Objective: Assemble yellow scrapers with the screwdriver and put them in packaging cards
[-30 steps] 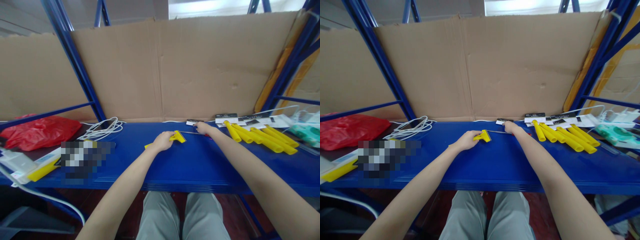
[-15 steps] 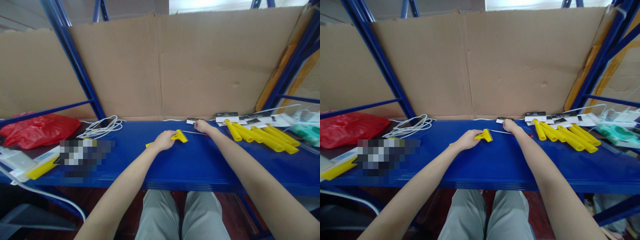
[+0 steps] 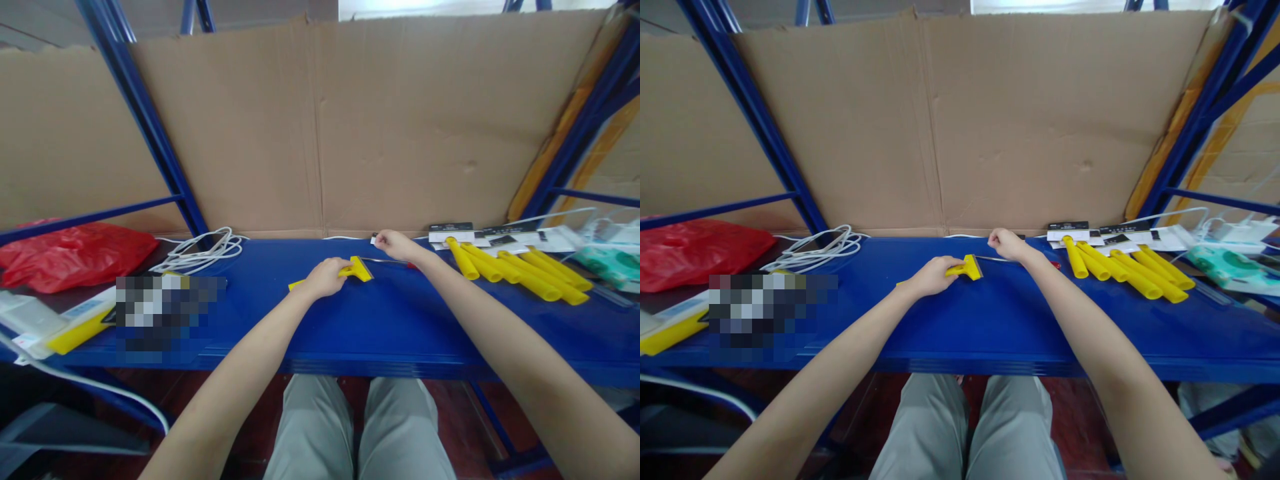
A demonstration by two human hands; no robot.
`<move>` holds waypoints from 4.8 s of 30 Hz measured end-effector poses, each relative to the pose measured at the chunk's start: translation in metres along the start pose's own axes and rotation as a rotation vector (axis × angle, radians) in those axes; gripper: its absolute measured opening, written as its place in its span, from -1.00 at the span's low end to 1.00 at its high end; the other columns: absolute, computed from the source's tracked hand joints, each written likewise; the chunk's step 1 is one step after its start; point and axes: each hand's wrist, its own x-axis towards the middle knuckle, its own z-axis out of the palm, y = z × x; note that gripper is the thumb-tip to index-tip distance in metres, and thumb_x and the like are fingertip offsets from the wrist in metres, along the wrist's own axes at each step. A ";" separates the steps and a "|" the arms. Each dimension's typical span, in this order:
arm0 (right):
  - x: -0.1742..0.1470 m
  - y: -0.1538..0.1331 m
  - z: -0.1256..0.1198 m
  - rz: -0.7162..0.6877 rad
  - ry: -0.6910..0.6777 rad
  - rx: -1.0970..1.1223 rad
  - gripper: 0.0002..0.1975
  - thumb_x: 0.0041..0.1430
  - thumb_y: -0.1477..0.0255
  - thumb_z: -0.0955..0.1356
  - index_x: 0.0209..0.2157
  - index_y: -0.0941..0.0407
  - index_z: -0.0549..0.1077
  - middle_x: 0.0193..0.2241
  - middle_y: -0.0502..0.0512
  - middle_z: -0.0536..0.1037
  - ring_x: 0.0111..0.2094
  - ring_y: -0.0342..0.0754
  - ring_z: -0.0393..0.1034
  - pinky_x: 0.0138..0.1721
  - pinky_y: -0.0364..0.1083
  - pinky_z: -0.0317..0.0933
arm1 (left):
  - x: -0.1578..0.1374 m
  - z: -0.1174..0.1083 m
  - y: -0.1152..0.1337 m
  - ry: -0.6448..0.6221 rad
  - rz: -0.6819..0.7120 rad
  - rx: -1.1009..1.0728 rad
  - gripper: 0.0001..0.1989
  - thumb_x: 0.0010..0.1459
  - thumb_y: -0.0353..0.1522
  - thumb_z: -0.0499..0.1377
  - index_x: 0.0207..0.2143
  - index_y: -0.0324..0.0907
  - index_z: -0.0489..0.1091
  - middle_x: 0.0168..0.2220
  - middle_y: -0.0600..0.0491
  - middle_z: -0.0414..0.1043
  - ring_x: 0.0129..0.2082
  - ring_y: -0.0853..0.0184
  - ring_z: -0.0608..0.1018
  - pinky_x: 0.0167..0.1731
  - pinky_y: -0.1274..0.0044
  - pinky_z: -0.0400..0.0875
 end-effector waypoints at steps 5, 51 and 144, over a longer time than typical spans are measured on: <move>-0.016 -0.025 0.012 -0.204 0.000 0.111 -0.92 0.06 0.55 0.24 -0.47 0.14 0.31 -0.48 0.03 0.41 -0.48 -0.15 0.24 -0.40 -0.17 0.13 | 0.000 -0.003 0.003 0.008 0.047 0.053 -0.59 0.06 -0.50 0.10 0.00 -0.16 0.40 0.00 -0.02 0.45 -0.01 0.23 0.46 0.01 0.48 0.28; -0.030 -0.018 0.018 -0.559 0.041 0.097 -0.64 0.03 0.68 0.21 -0.31 0.09 0.56 -0.38 0.07 0.48 -0.34 -0.12 0.36 -0.23 -0.09 0.25 | -0.001 -0.006 0.001 0.044 0.086 0.201 -0.54 0.14 -0.53 0.02 0.05 0.02 0.36 -0.17 0.02 0.40 -0.15 0.32 0.45 -0.10 0.48 0.34; 0.017 0.054 0.011 0.262 -0.027 -0.193 -0.76 0.04 0.64 0.24 -0.24 0.19 0.43 -0.20 0.25 0.53 -0.19 -0.03 0.43 -0.18 -0.14 0.25 | 0.005 -0.003 0.014 -0.088 -0.524 -1.454 -0.42 -0.04 -0.66 0.18 0.08 -0.27 0.23 -0.28 -0.12 0.51 -0.53 0.30 0.58 -0.62 0.61 0.39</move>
